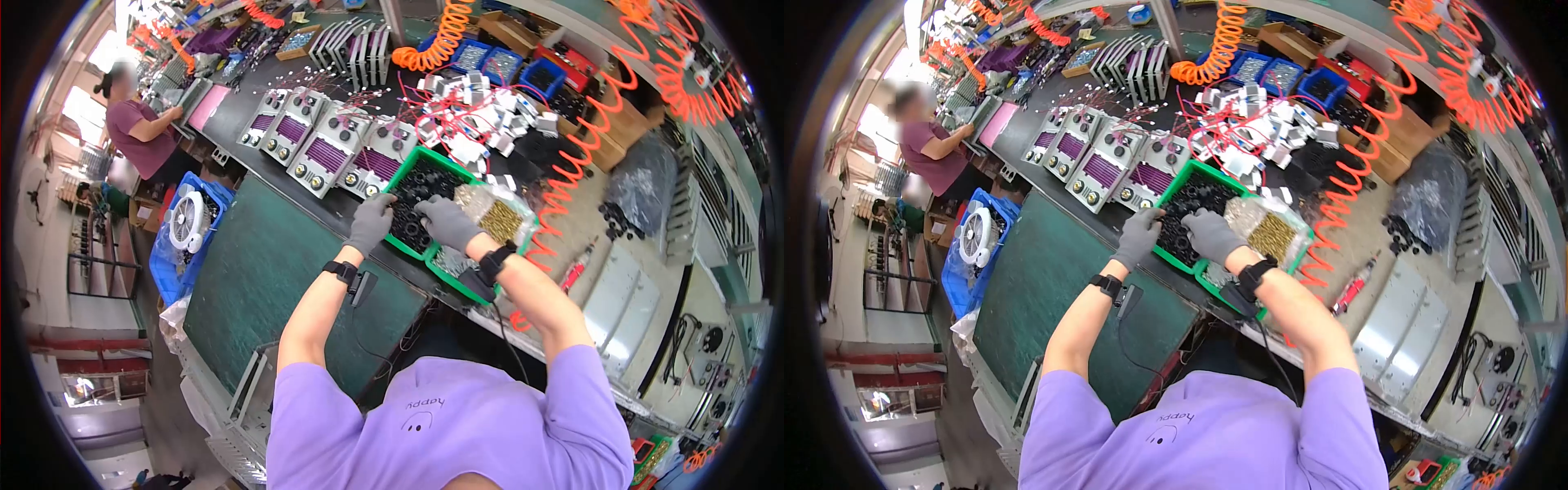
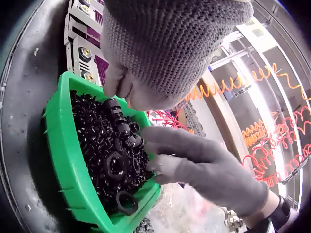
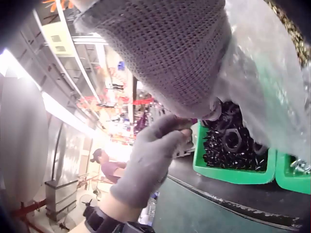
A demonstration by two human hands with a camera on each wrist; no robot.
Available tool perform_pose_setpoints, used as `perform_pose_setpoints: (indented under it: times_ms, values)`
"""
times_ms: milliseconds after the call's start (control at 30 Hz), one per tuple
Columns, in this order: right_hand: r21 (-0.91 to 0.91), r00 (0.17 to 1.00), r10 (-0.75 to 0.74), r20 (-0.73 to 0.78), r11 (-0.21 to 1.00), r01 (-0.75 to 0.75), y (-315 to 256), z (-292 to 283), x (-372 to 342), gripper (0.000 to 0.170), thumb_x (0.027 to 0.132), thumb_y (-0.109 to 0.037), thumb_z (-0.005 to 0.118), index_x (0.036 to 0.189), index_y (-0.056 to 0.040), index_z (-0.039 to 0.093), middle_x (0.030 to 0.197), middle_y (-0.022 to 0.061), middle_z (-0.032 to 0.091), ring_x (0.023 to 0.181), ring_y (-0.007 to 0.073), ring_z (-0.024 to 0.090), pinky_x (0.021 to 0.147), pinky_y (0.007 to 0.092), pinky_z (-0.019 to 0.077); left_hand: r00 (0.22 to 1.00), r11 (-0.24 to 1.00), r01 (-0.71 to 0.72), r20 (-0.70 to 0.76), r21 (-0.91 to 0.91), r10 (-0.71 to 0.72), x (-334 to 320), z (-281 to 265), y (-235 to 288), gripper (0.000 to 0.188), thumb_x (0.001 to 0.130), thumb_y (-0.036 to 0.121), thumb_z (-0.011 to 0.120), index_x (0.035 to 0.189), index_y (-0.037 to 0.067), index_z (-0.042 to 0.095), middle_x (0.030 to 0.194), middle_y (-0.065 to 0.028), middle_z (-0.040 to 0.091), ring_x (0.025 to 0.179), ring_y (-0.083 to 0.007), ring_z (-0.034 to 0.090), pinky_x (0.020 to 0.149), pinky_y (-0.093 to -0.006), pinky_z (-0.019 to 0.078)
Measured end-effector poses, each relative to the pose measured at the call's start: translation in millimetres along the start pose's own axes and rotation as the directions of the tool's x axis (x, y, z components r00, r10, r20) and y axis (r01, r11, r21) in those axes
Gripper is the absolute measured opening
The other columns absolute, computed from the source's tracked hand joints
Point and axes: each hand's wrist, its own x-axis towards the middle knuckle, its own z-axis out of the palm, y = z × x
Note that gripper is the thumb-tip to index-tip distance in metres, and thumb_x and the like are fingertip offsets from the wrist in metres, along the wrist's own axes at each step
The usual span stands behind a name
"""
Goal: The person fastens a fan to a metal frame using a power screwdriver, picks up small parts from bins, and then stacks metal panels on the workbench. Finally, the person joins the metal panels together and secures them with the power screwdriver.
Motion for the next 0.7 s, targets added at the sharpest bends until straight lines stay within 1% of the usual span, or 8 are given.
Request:
perform_pose_setpoints:
  times_ms: [100,200,367,467,533,600,667,700]
  values:
    - [-0.137,0.973,0.081,0.217,0.989,-0.052,9,28,29,0.045,0.076,-0.008,0.051,0.116,-0.0274,0.054,0.114,0.0124,0.049,0.100,0.0335,0.051,0.086,0.0404,0.0445,0.989,0.998,-0.002,0.150,-0.070,0.012,22,6,-4,0.028,0.074,0.002,0.052,0.100,0.007,0.060,0.102,-0.0128,0.058,0.093,-0.0302,0.057,0.081,-0.0361,0.0467]
    - [-0.183,0.967,0.057,0.249,0.983,-0.010,18,39,34,0.048,0.075,-0.004,0.050,0.117,-0.0267,0.054,0.112,0.0117,0.049,0.100,0.0342,0.049,0.086,0.0401,0.0443,0.970,0.988,-0.127,0.195,-0.093,0.143,33,27,-20,0.032,0.073,0.001,0.052,0.103,0.008,0.058,0.109,-0.0112,0.055,0.100,-0.0293,0.053,0.085,-0.0360,0.0455]
    - [0.028,0.993,-0.115,-0.018,0.993,0.116,44,44,22,0.031,0.079,-0.007,0.052,0.108,-0.0153,0.057,0.103,0.0128,0.052,0.095,0.0306,0.053,0.079,0.0398,0.0457,0.933,0.920,-0.283,0.299,0.270,0.199,40,40,-11,0.039,0.074,0.011,0.057,0.113,0.013,0.053,0.114,-0.0067,0.052,0.107,-0.0281,0.049,0.086,-0.0395,0.0424]
    - [0.246,0.999,0.045,-0.009,0.968,-0.042,37,18,16,0.027,0.082,-0.010,0.051,0.108,-0.0141,0.056,0.101,0.0137,0.053,0.089,0.0313,0.055,0.077,0.0406,0.0461,0.902,0.856,-0.323,0.405,0.403,0.149,50,38,-4,0.040,0.078,0.021,0.056,0.118,0.017,0.050,0.105,-0.0060,0.053,0.099,-0.0266,0.051,0.077,-0.0384,0.0432]
    - [0.187,0.989,0.057,-0.137,0.982,-0.031,39,8,13,0.021,0.088,-0.016,0.049,0.106,-0.0086,0.056,0.087,0.0120,0.055,0.076,0.0243,0.059,0.067,0.0357,0.0482,0.888,0.828,-0.299,0.457,0.474,0.059,55,41,-2,0.040,0.081,0.025,0.056,0.119,0.017,0.049,0.098,-0.0066,0.053,0.093,-0.0255,0.054,0.074,-0.0389,0.0431]
    - [0.700,0.876,0.445,0.186,0.565,-0.436,39,-13,7,0.025,0.091,-0.024,0.048,0.102,-0.0045,0.057,0.075,0.0071,0.053,0.067,0.0143,0.057,0.059,0.0285,0.0469,0.885,0.824,-0.359,0.440,0.439,0.151,60,41,-9,0.037,0.082,0.029,0.056,0.115,0.015,0.050,0.093,-0.0089,0.053,0.084,-0.0266,0.058,0.067,-0.0402,0.0454]
    - [0.820,0.873,0.443,0.205,0.409,-0.400,42,-32,-2,0.027,0.092,-0.027,0.048,0.098,-0.0026,0.059,0.070,0.0018,0.051,0.059,0.0075,0.050,0.052,0.0234,0.0433,0.885,0.926,-0.270,0.448,0.263,0.131,65,36,-10,0.035,0.082,0.032,0.056,0.111,0.013,0.050,0.091,-0.0110,0.054,0.075,-0.0298,0.059,0.060,-0.0420,0.0468]
    - [0.901,0.862,0.426,0.276,0.197,-0.386,52,-35,-5,0.025,0.091,-0.026,0.049,0.098,-0.0036,0.059,0.072,0.0012,0.052,0.058,0.0078,0.048,0.052,0.0233,0.0428,0.898,0.939,-0.270,0.407,0.213,0.166,66,36,-14,0.035,0.082,0.034,0.056,0.107,0.011,0.049,0.090,-0.0128,0.054,0.071,-0.0327,0.059,0.057,-0.0436,0.0476]
